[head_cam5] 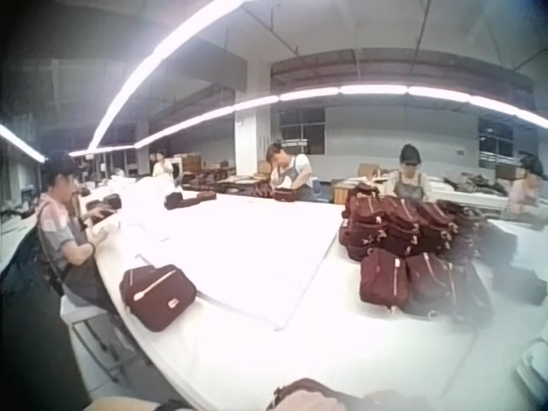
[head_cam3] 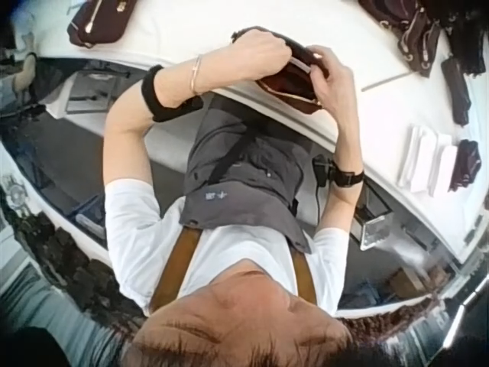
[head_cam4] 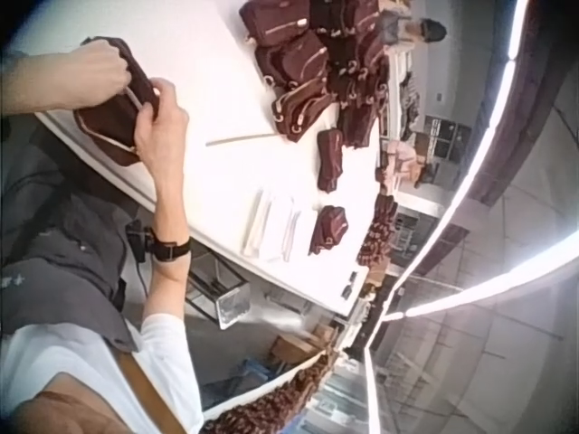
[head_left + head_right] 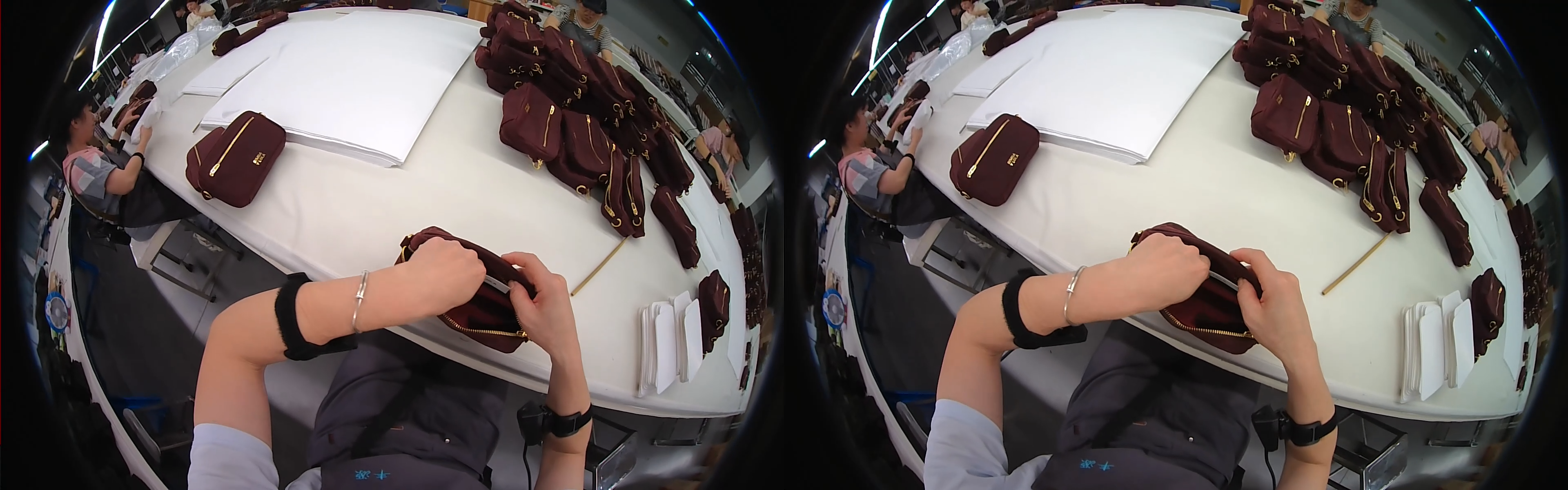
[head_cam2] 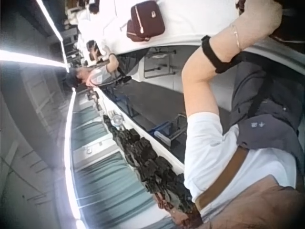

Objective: Finishing small bags by inserting card linings and tags using a wooden tool.

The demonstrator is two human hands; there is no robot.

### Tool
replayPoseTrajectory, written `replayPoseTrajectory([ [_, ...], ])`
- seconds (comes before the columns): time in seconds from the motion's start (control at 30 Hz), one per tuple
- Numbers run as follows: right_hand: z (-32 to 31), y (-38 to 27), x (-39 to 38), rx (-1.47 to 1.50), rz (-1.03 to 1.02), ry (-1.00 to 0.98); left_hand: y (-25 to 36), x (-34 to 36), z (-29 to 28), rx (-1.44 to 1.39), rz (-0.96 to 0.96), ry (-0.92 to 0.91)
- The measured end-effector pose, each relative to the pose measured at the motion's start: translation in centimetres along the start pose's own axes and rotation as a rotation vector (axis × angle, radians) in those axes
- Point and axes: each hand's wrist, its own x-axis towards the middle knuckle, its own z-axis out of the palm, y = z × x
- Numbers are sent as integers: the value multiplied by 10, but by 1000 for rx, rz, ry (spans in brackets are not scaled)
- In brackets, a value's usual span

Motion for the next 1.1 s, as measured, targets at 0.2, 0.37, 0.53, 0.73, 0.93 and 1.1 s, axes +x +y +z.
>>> replayPoseTrajectory([
  [0.2,4,-4,-2,8,-32,27,14,1,17,48,-71,-44],
  [0.37,-2,-5,-8,-11,5,30,27,22,44,286,13,-164],
  [0.53,1,-8,-7,-27,28,35,34,29,27,351,-44,-379],
  [0.73,-6,4,-12,-41,-16,96,16,21,54,195,303,450],
  [0.93,-9,8,-11,12,21,97,16,28,50,226,235,94],
  [1.1,-12,9,-13,-35,27,93,13,29,43,116,291,365],
])
